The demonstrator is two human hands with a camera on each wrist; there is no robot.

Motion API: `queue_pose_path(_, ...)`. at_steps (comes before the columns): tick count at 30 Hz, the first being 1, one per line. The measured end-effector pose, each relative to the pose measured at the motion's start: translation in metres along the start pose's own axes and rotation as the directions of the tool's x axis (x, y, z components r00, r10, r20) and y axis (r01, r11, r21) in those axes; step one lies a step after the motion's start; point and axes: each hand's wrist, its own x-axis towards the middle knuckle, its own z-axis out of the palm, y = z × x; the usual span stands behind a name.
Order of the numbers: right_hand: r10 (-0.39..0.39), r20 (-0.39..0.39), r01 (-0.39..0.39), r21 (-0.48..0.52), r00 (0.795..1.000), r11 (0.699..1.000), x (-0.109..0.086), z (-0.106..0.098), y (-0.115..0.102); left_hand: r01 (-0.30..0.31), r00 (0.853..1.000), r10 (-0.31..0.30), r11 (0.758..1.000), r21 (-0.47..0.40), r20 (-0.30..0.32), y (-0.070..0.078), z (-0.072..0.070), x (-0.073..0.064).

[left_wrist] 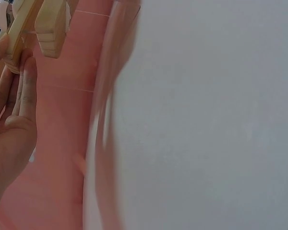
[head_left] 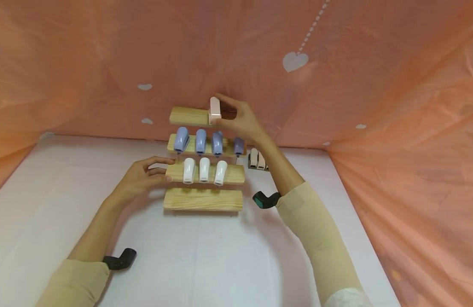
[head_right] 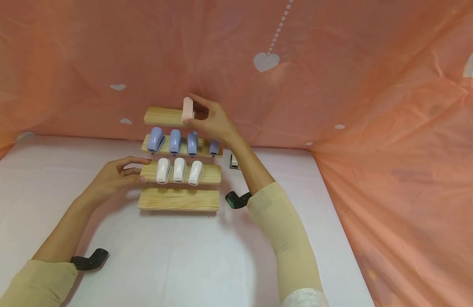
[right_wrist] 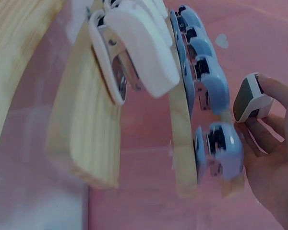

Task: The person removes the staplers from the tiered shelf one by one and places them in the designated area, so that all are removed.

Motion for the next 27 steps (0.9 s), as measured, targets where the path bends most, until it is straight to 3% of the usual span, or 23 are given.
queue_pose_path(6, -0.024, -0.023, 0.023, -0.023, 0.999, 0.999, -0.008, -0.01, 0.004, 0.008, 1.0, -0.008, 1.0, -0.005, -0.002, 0.001, -0.001, -0.002)
queue_pose_path(14, 0.007, -0.055, -0.007, 0.003, 0.998, 1.0, -0.017, -0.025, 0.014, -0.006, 1.0, 0.006, 1.0, -0.014, -0.01, 0.0, -0.004, -0.007)
queue_pose_path(27, -0.028, -0.123, 0.017, -0.088, 0.992, 0.996, -0.037, -0.05, 0.024, -0.006, 1.0, 0.006, 0.999, -0.041, -0.013, 0.001, -0.002, -0.007)
